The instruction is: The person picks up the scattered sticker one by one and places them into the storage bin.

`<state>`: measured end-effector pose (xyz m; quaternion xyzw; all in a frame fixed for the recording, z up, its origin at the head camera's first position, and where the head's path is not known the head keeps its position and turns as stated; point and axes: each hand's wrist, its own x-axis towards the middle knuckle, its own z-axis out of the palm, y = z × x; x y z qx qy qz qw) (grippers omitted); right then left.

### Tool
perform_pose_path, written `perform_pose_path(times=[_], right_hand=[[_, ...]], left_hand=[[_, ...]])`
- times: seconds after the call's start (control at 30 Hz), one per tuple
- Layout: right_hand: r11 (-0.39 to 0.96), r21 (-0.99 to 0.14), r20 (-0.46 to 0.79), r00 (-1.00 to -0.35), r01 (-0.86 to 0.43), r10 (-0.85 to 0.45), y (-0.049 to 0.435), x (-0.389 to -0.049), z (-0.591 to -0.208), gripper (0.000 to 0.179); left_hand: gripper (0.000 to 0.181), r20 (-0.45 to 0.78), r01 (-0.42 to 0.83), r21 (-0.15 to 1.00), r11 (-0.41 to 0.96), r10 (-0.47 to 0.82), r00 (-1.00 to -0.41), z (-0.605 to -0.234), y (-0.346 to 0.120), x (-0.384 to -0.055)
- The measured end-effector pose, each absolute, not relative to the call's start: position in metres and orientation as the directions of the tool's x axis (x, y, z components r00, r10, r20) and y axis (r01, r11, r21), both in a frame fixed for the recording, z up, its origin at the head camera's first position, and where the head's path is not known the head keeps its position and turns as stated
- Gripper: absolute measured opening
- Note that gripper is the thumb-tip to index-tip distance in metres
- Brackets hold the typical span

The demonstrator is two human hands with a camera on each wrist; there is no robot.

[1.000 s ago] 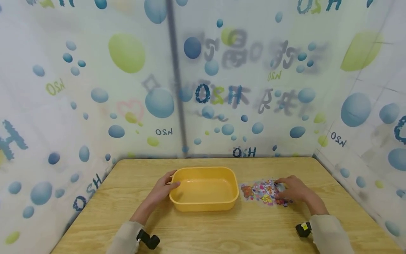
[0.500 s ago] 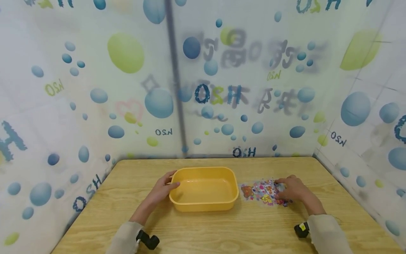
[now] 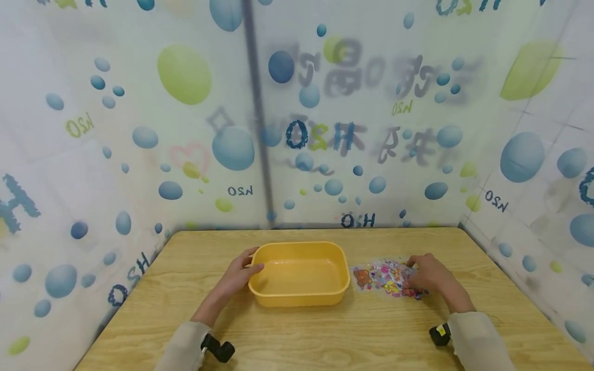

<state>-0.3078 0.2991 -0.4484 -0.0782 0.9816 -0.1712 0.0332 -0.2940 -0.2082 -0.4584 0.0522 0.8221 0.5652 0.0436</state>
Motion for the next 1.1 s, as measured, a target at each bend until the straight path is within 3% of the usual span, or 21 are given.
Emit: perform_pose_path(times=[0.5, 0.87, 0.97, 1.1], right_hand=[[0.904, -0.428, -0.117, -0.99, -0.02, -0.077, 0.2959, -0.3051, -0.4454, 0.05], [0.845, -0.534, -0.079, -0.994, -0.027, -0.082, 0.2947, -0.3037, -0.4436, 0.075], [0.831, -0.555, -0.054, -0.995, -0.037, -0.081, 0.2976, -0.3033, -0.4448, 0.068], [0.831, -0.551, 0.008, -0.996, -0.082, -0.093, 0.3021, -0.3029, -0.4461, 0.034]], left_hand=[[0.061, 0.011, 0.058, 0.926, 0.372, 0.128, -0.992, -0.4598, -0.2055, -0.2932], [0.061, -0.007, 0.036, 0.934, 0.355, 0.12, -0.993, -0.4602, -0.2061, -0.293], [0.061, -0.008, 0.038, 0.936, 0.351, 0.127, -0.992, -0.4596, -0.2066, -0.2926], [0.061, -0.011, 0.033, 0.935, 0.353, 0.123, -0.992, -0.4586, -0.2063, -0.292]])
